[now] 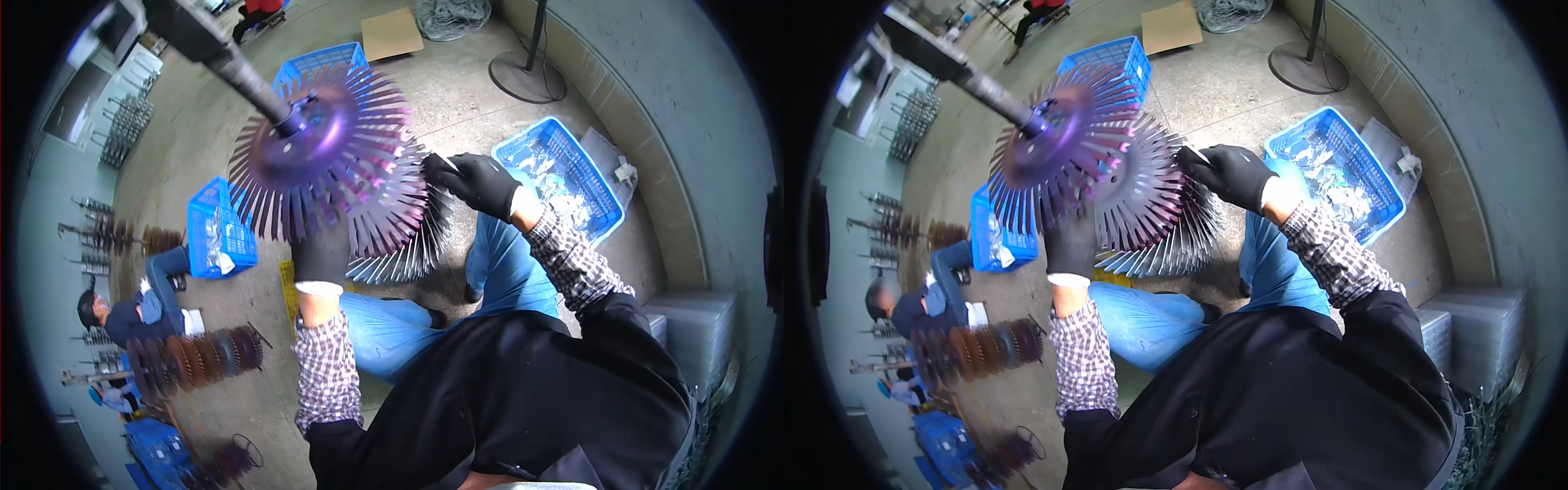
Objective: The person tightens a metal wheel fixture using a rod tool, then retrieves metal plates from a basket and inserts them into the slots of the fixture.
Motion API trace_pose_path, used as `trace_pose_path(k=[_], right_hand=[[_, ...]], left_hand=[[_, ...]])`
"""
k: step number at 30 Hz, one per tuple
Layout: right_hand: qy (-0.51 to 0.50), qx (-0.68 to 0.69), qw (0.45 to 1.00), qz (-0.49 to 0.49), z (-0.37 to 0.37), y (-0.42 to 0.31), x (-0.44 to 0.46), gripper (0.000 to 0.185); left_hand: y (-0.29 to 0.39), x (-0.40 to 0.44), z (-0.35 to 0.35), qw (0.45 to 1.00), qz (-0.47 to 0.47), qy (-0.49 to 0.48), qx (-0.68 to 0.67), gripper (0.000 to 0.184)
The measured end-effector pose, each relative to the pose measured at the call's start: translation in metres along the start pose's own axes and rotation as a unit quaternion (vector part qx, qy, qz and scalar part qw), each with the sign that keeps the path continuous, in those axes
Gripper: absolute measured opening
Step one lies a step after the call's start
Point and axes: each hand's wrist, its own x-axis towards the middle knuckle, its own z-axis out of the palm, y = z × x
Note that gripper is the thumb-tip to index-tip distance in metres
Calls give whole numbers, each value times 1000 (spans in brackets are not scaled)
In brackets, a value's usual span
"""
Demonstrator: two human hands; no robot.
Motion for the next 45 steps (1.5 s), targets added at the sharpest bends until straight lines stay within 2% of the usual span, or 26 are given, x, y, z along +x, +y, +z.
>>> trace_pose_path(k=[3, 4, 5, 7, 8, 10, 11, 15, 16, 20, 26, 30, 31, 32, 35, 41, 45], right_hand=[[-13, 2, 1000, 26, -10, -10, 5, 26], [-25, 1, 999, 36, -14, -14, 6, 26], [-37, 0, 998, 47, -16, -15, 7, 26], [-20, -5, 999, 34, -13, -11, 9, 25], [-9, -14, 1000, 23, -10, -9, 9, 25], [12, -32, 999, -2, -5, -5, 10, 25], [13, -26, 1000, -5, -5, -6, 11, 25], [39, -52, 997, -31, -10, -15, 13, 21], [40, -48, 997, -34, -10, -15, 14, 21], [28, -75, 996, -34, -6, -11, 15, 20], [42, -48, 997, -40, -4, -3, 11, 24], [39, -14, 998, -43, -2, 4, 11, 24], [38, -13, 998, -42, -2, 5, 11, 24], [37, -17, 998, -41, -2, 5, 11, 24], [32, -33, 998, -44, -6, 0, 13, 24], [22, -31, 997, -65, -18, -10, 21, 20], [34, -43, 996, -72, -21, -17, 22, 22]], left_hand=[[-6, 6, -38, 1000, 8, -29, -5, 57], [-1, 5, -47, 986, -89, -6, -143, 49], [5, 7, -57, 943, -183, 16, -277, 40], [11, 23, -93, 915, -191, -112, -337, 40], [14, 28, -97, 918, -187, -113, -332, 40], [20, 37, -101, 917, -101, -18, -385, 41], [23, 42, -102, 920, -99, -20, -379, 41], [34, 64, -99, 866, -143, -123, -463, 36], [36, 69, -97, 868, -143, -124, -458, 36], [42, 84, -80, 929, -41, -76, -360, 37], [38, 91, -80, 933, 11, -103, -345, 39], [31, 91, -76, 936, 74, -84, -332, 39], [31, 92, -76, 936, 75, -86, -333, 39], [30, 92, -76, 918, 37, -117, -376, 40], [28, 94, -77, 841, -83, -204, -494, 43], [39, 96, -74, 881, -59, -172, -438, 49], [43, 100, -83, 900, -67, -207, -378, 53]])
